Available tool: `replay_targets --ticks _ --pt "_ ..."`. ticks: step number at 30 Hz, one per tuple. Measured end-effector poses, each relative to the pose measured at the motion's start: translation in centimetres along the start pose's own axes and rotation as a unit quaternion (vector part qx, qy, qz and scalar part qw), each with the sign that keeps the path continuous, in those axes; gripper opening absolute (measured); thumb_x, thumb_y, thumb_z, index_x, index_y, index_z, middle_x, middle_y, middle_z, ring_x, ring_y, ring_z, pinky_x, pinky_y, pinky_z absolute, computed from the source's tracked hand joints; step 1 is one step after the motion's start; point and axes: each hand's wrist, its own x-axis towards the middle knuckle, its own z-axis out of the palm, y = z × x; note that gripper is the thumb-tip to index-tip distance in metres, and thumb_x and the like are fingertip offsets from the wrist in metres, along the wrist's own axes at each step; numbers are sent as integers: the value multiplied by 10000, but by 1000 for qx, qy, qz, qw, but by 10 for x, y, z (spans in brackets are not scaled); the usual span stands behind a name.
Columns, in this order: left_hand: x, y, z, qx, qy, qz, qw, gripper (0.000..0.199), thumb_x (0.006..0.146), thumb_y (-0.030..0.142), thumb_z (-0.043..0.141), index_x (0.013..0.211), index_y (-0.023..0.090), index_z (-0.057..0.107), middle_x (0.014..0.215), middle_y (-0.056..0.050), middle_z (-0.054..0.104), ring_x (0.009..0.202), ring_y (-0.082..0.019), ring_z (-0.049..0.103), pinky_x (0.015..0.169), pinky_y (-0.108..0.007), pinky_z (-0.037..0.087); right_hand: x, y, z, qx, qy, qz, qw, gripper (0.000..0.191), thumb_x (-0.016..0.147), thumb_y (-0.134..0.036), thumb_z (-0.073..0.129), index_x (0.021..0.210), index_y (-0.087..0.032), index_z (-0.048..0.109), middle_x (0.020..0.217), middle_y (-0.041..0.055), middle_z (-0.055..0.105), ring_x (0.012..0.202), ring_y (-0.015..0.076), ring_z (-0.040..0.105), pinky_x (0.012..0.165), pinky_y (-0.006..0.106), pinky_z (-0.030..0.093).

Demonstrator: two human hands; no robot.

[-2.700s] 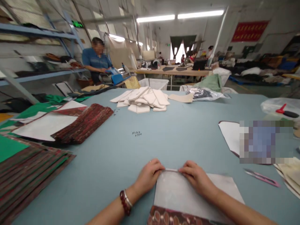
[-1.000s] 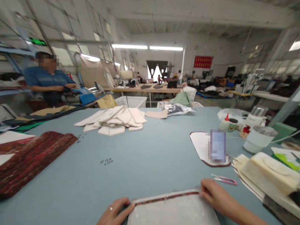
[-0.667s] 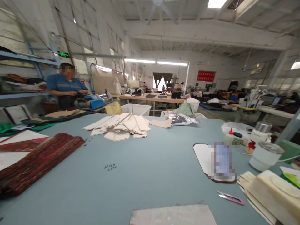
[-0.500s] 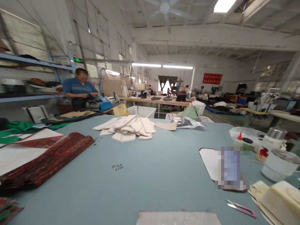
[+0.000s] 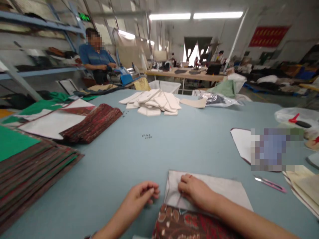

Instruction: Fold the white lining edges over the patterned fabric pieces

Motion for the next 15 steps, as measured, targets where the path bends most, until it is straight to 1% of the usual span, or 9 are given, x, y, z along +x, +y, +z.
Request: replay_targets --ticks 1,2,4,6,8,10,12,14,15 --pt "6 -2 4 -42 28 -21 998 321 829 440 615 992 166 657 905 -82 715 790 -191 673 644 -280 512 -4 2 -2 8 2 -4 1000 80 952 -181 569 917 -189 641 983 61 634 922 209 552 797 305 393" --pt "11 -2 9 -80 34 -37 996 309 798 405 638 982 156 636 871 -67 703 709 -157 655 560 -237 462 -6 3 -2 16 5 -5 1000 80 958 -173 568 915 -183 635 986 63 629 926 208 544 808 309 391" --pt "20 -1 19 -116 18 -66 991 292 758 353 645 968 153 601 810 -37 678 575 -110 603 463 -198 367 -8 5 -1 28 10 -5 1000 66 959 -167 583 910 -180 625 986 61 621 932 212 532 829 321 388" --pt "27 2 29 -100 -3 -91 991 245 756 326 621 933 161 577 740 -10 655 480 -89 545 420 -191 298 -10 5 1 36 15 -6 999 59 955 -165 600 901 -183 617 983 58 616 936 218 523 837 331 389" --pt "33 4 37 -40 -19 -106 993 183 781 332 590 861 169 567 649 13 620 418 -83 479 411 -199 253 -11 4 2 46 17 -7 999 56 951 -162 608 899 -184 612 980 58 612 934 222 517 835 336 392" --pt "39 4 41 45 -38 -97 994 199 802 357 572 731 171 558 554 31 552 408 -81 415 429 -213 231 -11 4 1 58 19 -5 998 55 949 -154 605 902 -183 610 984 62 609 936 225 512 837 342 393" --pt "46 4 45 114 -42 -53 991 305 800 384 572 589 173 511 497 47 449 446 -80 358 460 -224 211 -11 3 0 73 19 -1 997 63 943 -138 599 897 -181 605 986 65 607 944 228 509 858 352 388" --pt "51 5 48 112 -27 -7 993 390 786 435 588 525 172 468 509 48 385 503 -86 330 487 -229 202 -12 1 -1 96 22 16 995 79 918 -106 593 890 -181 590 980 62 607 948 225 510 876 356 380" --pt "53 5 51 75 -14 0 997 413 776 478 602 533 169 475 528 48 378 522 -88 324 493 -227 204 -12 -1 -1 113 28 31 993 93 893 -91 596 889 -183 580 975 56 608 945 222 512 873 351 378"
